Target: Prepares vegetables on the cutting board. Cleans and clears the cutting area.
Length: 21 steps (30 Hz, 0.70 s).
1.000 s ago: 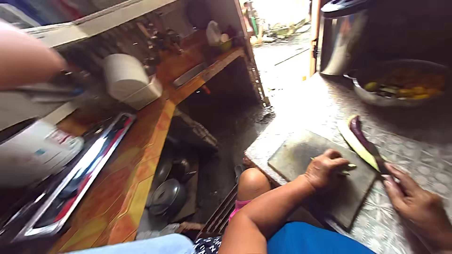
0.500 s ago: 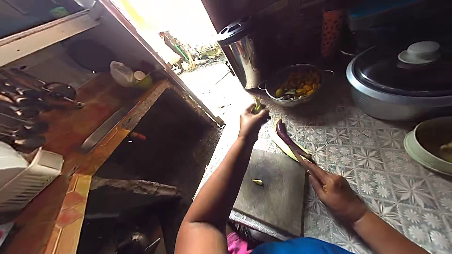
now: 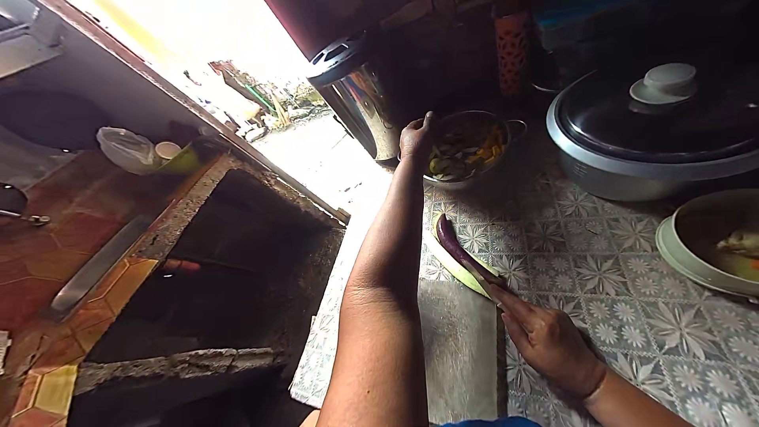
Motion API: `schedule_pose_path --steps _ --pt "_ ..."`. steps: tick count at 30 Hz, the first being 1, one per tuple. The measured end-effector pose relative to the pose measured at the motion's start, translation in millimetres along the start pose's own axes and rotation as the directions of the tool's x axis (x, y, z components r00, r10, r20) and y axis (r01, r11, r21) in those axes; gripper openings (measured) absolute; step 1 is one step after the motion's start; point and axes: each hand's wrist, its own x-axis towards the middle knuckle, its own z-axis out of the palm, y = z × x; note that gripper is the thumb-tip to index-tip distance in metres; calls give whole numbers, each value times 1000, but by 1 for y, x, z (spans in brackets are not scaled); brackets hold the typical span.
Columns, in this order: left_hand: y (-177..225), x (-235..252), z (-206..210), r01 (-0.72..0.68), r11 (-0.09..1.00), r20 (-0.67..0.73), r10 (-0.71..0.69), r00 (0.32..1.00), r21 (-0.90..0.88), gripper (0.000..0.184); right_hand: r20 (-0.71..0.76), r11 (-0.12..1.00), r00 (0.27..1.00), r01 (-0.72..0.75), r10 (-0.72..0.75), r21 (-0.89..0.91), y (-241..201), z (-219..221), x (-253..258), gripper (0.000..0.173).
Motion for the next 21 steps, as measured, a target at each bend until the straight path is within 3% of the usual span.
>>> schedule_pose_path --steps 5,9,11,14,18,21 --pt "-13 -37 -32 -34 996 51 39 998 -87 37 24 999 999 -30 29 32 -2 -1 1 44" --pt "-36 -112 -84 -286 917 330 189 925 279 35 73 997 996 -51 47 56 -5 -5 0 44" --pt "-47 -167 -109 -371 832 478 150 866 412 33 80 998 995 -55 52 43 -6 -5 0 45" --pt "-88 -233 -134 -418 787 604 74 793 453 39 102 998 993 -67 66 11 -11 -8 1 45" --pt "-124 -295 -141 -367 766 584 -13 811 527 33 130 996 988 -83 80 22 -9 -9 0 46" --pt "-145 -317 -137 -420 723 498 121 859 548 16 124 993 988 -103 95 56 -9 -10 -1 46"
